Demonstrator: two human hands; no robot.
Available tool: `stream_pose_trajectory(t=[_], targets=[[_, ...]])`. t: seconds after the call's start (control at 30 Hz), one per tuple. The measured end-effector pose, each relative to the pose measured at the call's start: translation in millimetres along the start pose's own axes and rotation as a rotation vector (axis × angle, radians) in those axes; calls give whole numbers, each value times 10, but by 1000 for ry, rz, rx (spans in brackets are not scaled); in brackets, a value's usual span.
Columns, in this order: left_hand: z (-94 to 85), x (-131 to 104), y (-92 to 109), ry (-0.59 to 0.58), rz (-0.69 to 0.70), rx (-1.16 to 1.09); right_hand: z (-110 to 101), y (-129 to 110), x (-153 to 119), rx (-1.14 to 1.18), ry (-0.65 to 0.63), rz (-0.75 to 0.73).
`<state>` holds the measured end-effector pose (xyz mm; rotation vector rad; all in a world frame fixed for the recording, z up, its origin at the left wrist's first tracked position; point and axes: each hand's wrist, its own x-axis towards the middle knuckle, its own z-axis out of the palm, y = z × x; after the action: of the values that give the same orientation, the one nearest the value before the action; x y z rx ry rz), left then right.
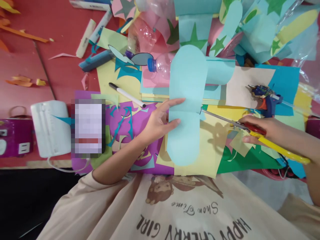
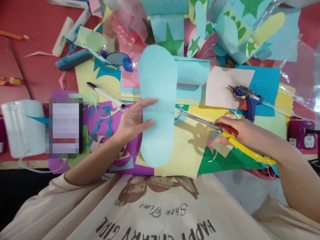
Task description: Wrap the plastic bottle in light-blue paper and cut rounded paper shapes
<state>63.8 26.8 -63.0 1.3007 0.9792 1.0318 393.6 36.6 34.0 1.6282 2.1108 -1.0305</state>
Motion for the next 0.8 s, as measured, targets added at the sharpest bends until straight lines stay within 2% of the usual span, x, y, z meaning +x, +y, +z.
stream_pose_trajectory(t=[0.1, 0.27, 0.6, 0.8], targets=[[-7, -27, -11, -18, 23, 49, -14, -22, 21, -33, -63, 6], [-15, -72, -41, -48, 50, 157, 33, 9, 35, -74, -8, -27], [-39, -74, -91, -141, 191, 230, 62, 59, 22, -110, 29, -87], [-23, -77, -79, -101, 181, 259, 32, -36, 34, -111, 17, -101]])
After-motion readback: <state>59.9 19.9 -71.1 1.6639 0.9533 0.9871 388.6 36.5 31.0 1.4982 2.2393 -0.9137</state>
